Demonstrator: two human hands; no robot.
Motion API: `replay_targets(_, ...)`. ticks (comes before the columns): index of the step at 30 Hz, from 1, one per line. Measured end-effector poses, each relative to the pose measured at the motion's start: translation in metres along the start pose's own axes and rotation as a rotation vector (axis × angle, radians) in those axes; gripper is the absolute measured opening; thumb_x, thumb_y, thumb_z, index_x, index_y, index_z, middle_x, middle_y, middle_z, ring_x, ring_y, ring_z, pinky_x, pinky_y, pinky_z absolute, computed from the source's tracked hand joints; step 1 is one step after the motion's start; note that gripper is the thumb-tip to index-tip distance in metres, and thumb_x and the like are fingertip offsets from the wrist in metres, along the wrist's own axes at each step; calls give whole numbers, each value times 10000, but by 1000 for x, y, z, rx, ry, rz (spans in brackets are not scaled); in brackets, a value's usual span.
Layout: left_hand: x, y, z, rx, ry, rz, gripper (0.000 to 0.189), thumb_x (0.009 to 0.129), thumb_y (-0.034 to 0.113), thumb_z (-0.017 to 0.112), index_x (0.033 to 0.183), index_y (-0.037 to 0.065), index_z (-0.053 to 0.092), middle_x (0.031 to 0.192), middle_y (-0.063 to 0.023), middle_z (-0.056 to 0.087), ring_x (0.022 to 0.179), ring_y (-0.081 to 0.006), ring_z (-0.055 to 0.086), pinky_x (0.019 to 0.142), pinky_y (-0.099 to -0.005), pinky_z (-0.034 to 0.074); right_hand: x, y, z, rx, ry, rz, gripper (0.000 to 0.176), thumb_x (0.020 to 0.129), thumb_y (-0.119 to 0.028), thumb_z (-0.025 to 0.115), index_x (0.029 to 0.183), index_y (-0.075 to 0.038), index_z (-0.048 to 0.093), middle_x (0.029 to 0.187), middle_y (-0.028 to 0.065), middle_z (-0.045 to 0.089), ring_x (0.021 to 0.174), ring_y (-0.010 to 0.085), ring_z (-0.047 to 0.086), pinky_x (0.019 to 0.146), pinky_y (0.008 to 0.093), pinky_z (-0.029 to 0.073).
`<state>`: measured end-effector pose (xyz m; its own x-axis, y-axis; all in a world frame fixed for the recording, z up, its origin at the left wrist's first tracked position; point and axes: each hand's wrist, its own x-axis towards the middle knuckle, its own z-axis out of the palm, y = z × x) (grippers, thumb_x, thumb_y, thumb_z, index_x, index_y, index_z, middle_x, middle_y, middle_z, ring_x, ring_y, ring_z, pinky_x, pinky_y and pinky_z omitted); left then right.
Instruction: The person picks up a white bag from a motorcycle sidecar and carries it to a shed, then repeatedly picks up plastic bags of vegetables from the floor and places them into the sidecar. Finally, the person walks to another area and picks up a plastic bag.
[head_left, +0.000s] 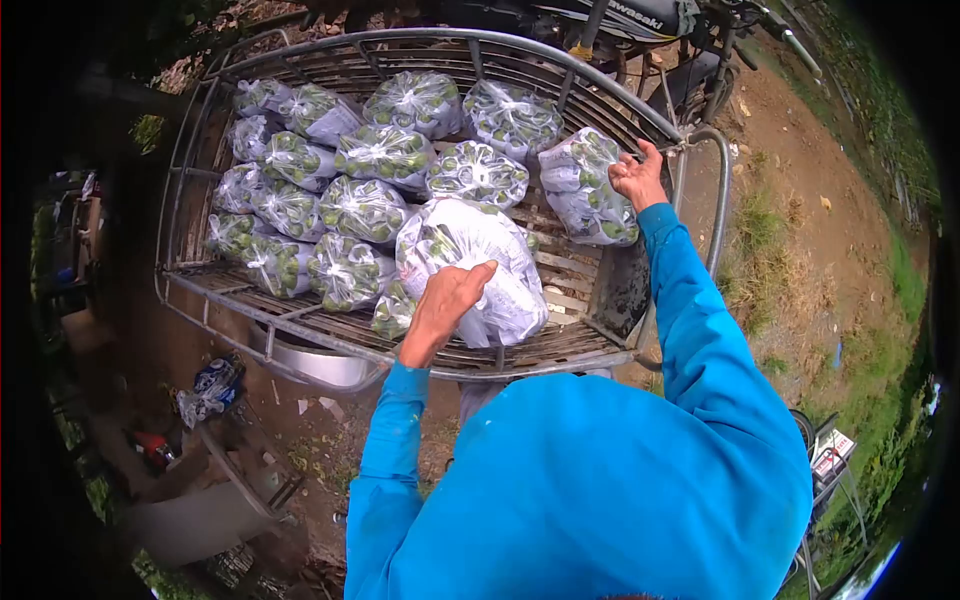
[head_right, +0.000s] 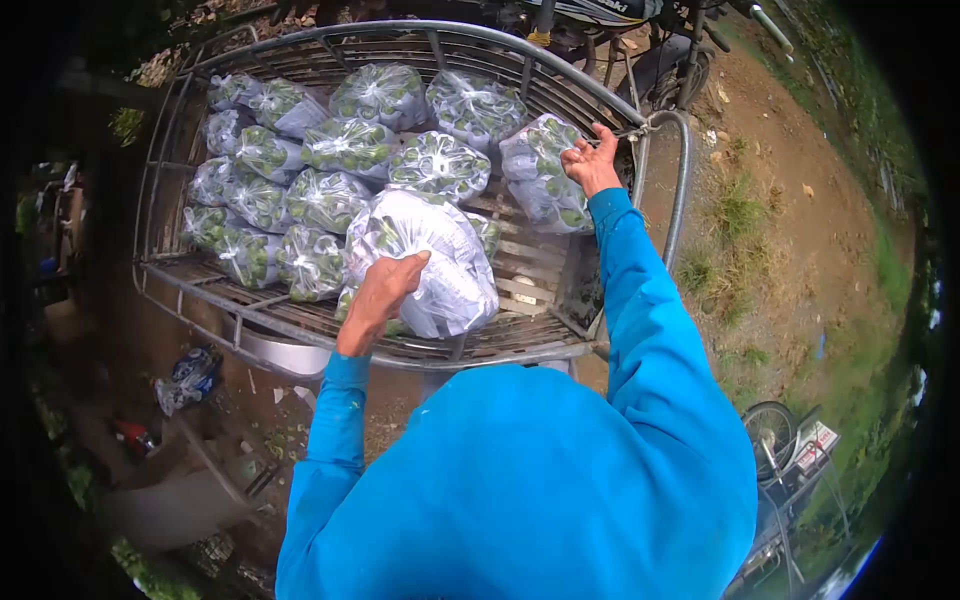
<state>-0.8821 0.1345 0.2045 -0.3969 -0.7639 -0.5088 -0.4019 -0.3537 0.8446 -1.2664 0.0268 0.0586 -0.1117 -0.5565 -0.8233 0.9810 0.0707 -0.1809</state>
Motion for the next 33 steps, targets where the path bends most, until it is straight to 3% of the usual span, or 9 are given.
replay_targets(2,51,-36,38,187,-51,288,529,835,464,536,527,73,355,485,-11,226,486,-99,242,450,-317,201,27,-12,2,-28,51,-42,382,696,-355,662,697,-85,393,590,35,385,408,155,257,363,262,252)
replay_targets(3,60,-12,50,141,-112,18,547,831,468,538,516,76,325,490,-1,263,495,-102,242,454,-331,195,40,-14,4,-65,100,-82,391,685,-371,672,700,-91,399,592,33,387,410,153,258,365,263,253)
replay_targets(11,178,-37,180,207,-474,-309,586,805,546,484,586,15,369,522,-70,378,529,-197,309,515,-390,252,94,-59,-45,-159,-113,178,462,678,-515,670,841,-117,500,711,-2,430,464,110,286,404,226,266)
replay_targets(13,188,-50,220,293,-481,-255,614,788,541,476,622,-49,465,547,-136,489,521,-256,418,537,-415,316,71,-40,-35,-287,-64,-124,452,707,-508,651,991,-181,522,845,-4,437,508,128,316,446,251,302)
replay_targets(15,178,-52,238,498,-483,-29,641,770,532,482,654,-95,542,601,-216,568,552,-324,528,560,-448,371,81,-41,-43,-357,-110,-102,447,739,-506,625,1094,-265,501,947,-7,411,556,159,360,477,289,335)
replay_targets(17,175,-53,226,525,-648,-200,630,763,518,494,619,-90,576,612,-252,576,575,-364,564,592,-469,414,89,-38,-46,-405,-153,-119,465,748,-494,613,1119,-254,471,1119,39,312,618,196,387,496,305,340)
replay_targets(25,188,-38,220,677,-842,-155,670,771,560,459,714,-82,640,699,-264,625,706,-396,624,685,-441,477,97,-27,-57,-400,-127,-118,463,763,-460,617,1140,-242,458,1080,40,317,656,226,444,510,338,382)
replay_targets(29,203,-119,244,669,-858,-211,666,760,599,453,839,-21,683,872,-256,646,828,-390,627,760,-448,487,87,-26,-73,-411,-162,-110,532,744,-505,657,1142,-212,459,1060,31,373,771,288,553,572,367,473)
replay_targets(33,207,-200,239,691,-894,-178,667,703,658,471,946,80,698,995,-218,639,945,-379,601,815,-461,464,53,-2,-71,-537,-109,-296,620,762,-549,615,1256,-217,443,1269,47,302,883,281,513,677,401,474)
